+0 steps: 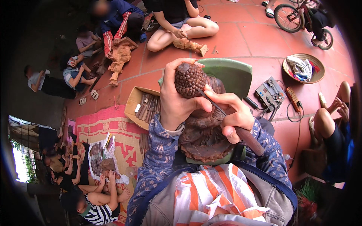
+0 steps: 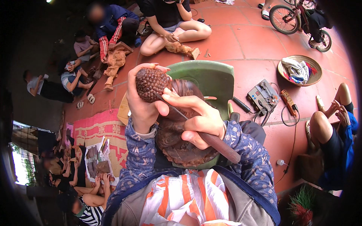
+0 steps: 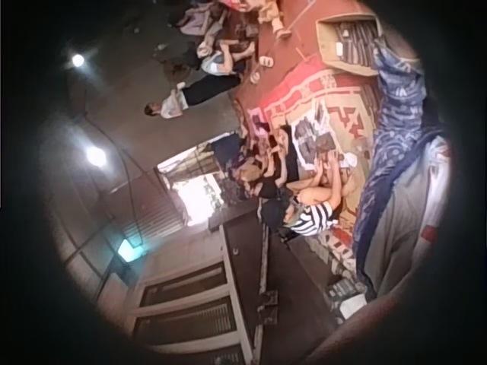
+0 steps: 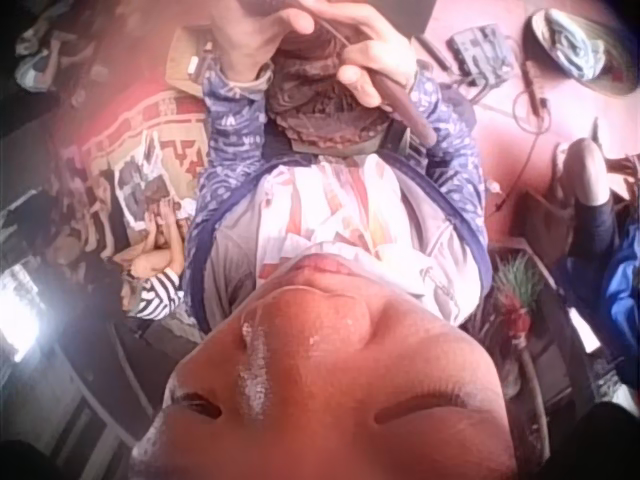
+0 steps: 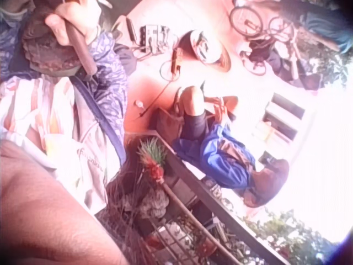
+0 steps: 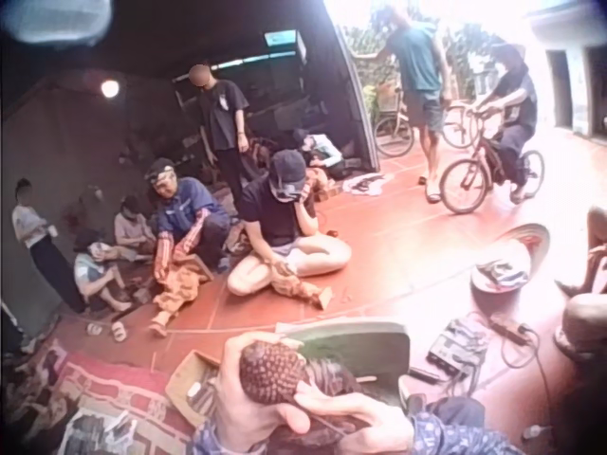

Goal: The person carves a wooden Buddha statue using a chisel and mallet, focusing on the head area. They repeatedly position the chisel and tap it with the mallet to refine the surface details.

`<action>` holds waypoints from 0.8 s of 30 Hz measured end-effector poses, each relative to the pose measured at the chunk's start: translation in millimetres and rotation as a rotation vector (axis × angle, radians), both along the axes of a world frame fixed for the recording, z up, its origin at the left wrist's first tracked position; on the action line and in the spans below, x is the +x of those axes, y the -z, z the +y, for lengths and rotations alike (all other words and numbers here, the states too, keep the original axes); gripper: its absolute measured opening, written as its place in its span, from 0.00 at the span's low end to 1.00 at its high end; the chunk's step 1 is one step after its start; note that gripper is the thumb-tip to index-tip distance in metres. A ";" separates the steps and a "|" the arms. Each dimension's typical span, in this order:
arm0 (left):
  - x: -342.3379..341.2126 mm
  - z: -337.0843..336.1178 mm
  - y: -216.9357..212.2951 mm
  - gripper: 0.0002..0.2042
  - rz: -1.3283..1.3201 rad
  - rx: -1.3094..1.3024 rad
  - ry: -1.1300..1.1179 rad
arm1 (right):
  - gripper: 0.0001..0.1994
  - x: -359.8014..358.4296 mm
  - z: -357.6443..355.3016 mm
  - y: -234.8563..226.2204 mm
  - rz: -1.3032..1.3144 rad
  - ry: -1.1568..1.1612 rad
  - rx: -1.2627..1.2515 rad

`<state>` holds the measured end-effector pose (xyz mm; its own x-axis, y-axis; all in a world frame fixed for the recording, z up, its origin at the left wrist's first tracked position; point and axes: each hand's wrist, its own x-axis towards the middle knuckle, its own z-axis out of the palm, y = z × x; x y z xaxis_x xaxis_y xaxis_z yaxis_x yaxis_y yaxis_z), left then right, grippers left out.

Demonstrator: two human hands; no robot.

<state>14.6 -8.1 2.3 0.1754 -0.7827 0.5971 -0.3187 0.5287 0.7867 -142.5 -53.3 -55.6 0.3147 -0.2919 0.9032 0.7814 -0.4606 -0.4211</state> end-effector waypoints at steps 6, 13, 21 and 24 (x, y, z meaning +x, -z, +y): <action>-1.5 0.9 -2.2 0.45 0.033 0.005 0.019 | 0.16 -5.4 0.5 -7.0 0.099 0.042 -0.052; -1.0 -0.8 -1.4 0.44 0.022 -0.027 0.026 | 0.13 -1.1 -1.8 0.8 0.007 0.022 -0.007; -2.3 0.3 -1.4 0.42 0.027 -0.016 0.031 | 0.16 12.8 1.8 14.6 -0.054 0.013 0.097; -3.7 1.3 -2.1 0.42 0.043 -0.007 0.024 | 0.17 20.8 2.6 17.0 -0.157 0.029 0.126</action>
<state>11.0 -6.7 4.4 0.1820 -0.7828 0.5951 -0.2716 0.5416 0.7955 -121.7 -50.6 -72.5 0.1628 -0.4131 0.8960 0.8289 -0.4354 -0.3513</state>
